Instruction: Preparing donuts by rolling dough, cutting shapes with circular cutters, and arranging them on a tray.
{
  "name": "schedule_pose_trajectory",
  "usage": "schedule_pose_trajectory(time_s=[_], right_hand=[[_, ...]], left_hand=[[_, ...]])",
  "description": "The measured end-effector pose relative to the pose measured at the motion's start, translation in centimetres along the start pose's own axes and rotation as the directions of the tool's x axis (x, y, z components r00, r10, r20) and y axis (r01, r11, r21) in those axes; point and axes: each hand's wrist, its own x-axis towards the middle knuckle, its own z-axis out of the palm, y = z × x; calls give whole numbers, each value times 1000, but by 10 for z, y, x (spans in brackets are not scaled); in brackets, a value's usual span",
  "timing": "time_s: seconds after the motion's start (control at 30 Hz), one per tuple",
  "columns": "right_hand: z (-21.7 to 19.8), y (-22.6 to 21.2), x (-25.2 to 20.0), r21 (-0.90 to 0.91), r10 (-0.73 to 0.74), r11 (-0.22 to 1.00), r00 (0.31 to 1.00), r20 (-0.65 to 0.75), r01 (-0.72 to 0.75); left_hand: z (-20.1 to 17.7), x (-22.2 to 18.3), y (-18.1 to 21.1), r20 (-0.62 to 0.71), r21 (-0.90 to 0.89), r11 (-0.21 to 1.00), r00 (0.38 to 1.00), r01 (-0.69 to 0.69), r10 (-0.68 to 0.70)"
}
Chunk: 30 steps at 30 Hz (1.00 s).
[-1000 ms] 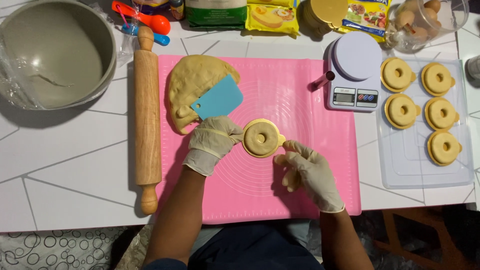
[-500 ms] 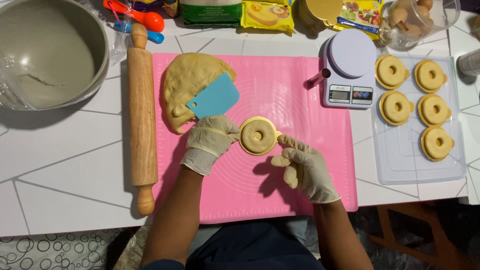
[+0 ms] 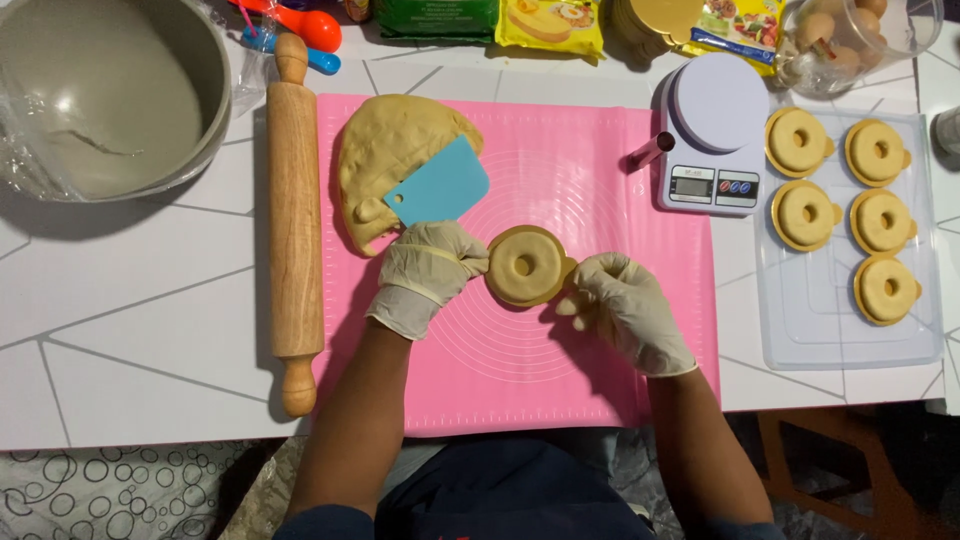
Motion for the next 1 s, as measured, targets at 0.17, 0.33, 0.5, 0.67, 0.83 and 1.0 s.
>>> schedule_pose_trajectory(time_s=[0.17,0.33,0.5,0.67,0.83,1.0], right_hand=[[8,4,8,10,-90,996,995,-31,90],[3,10,16,38,-133,990,991,-8,133],[-3,16,21,72,-191,979,981,-25,192],[-6,6,20,63,-222,974,974,48,219],[-2,1,22,193,-216,960,975,41,205],[0,-11,9,234,-276,940,956,99,247]], left_hand=[[3,2,-5,-65,22,1000,998,19,-17],[0,-2,-5,-118,-44,997,991,-66,60],[-10,-10,-7,-125,-298,953,992,-51,14],[-26,-17,12,-29,-828,554,982,82,-189],[-111,-56,81,-37,-890,452,980,56,-193],[-113,-58,90,-120,-899,439,965,-6,-232]])
